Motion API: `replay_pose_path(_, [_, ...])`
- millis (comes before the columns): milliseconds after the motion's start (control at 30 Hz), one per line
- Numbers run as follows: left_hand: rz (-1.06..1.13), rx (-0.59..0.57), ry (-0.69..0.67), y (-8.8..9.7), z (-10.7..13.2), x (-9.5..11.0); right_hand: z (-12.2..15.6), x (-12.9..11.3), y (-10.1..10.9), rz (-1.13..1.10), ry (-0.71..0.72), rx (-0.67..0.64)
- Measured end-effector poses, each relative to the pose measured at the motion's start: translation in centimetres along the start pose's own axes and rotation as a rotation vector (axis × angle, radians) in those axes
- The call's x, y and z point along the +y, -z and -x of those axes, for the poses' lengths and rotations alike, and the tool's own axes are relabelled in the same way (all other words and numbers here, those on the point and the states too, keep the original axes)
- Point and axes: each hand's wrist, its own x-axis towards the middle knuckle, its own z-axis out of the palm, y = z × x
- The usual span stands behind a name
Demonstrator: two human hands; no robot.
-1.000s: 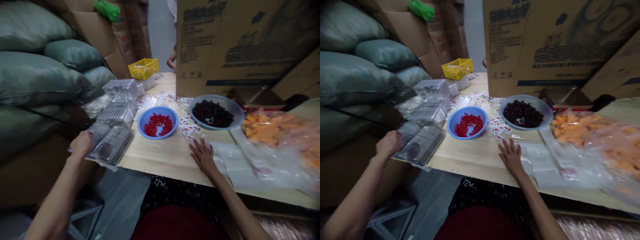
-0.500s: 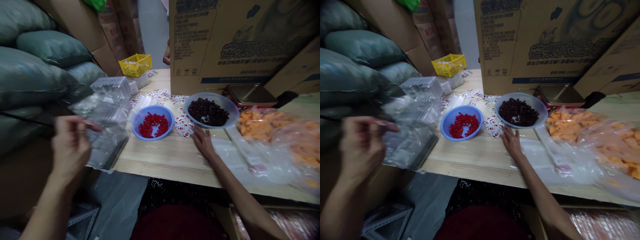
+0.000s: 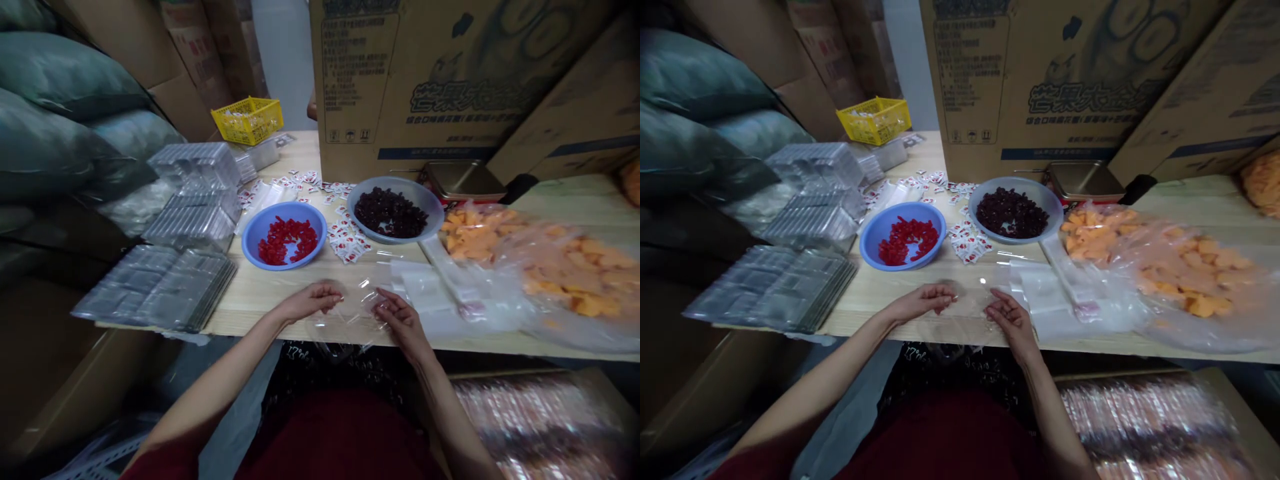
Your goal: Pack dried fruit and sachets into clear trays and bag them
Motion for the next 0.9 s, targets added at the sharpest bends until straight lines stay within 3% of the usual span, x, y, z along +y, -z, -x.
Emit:
replay_pose_path(133, [0.244,-0.063,0.07,-1.0,2.4,0.9,-1.0,0.1,0.2,-0.043,0.037,0.076])
replay_pose_path(233, [0.206,-0.007,0.026,-1.1,2.7,0.7,-1.5,0.9,-1.0,-0.112,0.012,0.14])
replay_pose_path(400, [-0.418,0.447,-0.15,0.3,1.6,-0.7,-2.0,2.9,-3.1,-0.181,0.048,0.301])
replay_pose_path(500, [-0.749,0.439,-0.256,0.6,1.6,-1.7,-2.0,3.9,-3.8,-0.182,0.103,0.391])
replay_pose_path(600, [-0.932,0.452,-0.216,0.7,1.8,-3.4,-1.4,4.4,-4.0,-0.029,0.154,0.425])
replay_pose_path(700, [-1.051,0.544,-0.202,1.4,1.4,-5.3,-0.1,4.2,-3.9,0.4,0.314,0.386])
replay_pose_path(767, [-1.106,0.583,-0.221,2.1,0.8,-6.1,0.8,3.9,-3.9,0.742,0.464,0.28])
replay_pose_path(900, [-1.18,0.595,-0.236,1.9,0.0,-5.8,1.1,4.2,-4.6,1.17,0.663,-0.206])
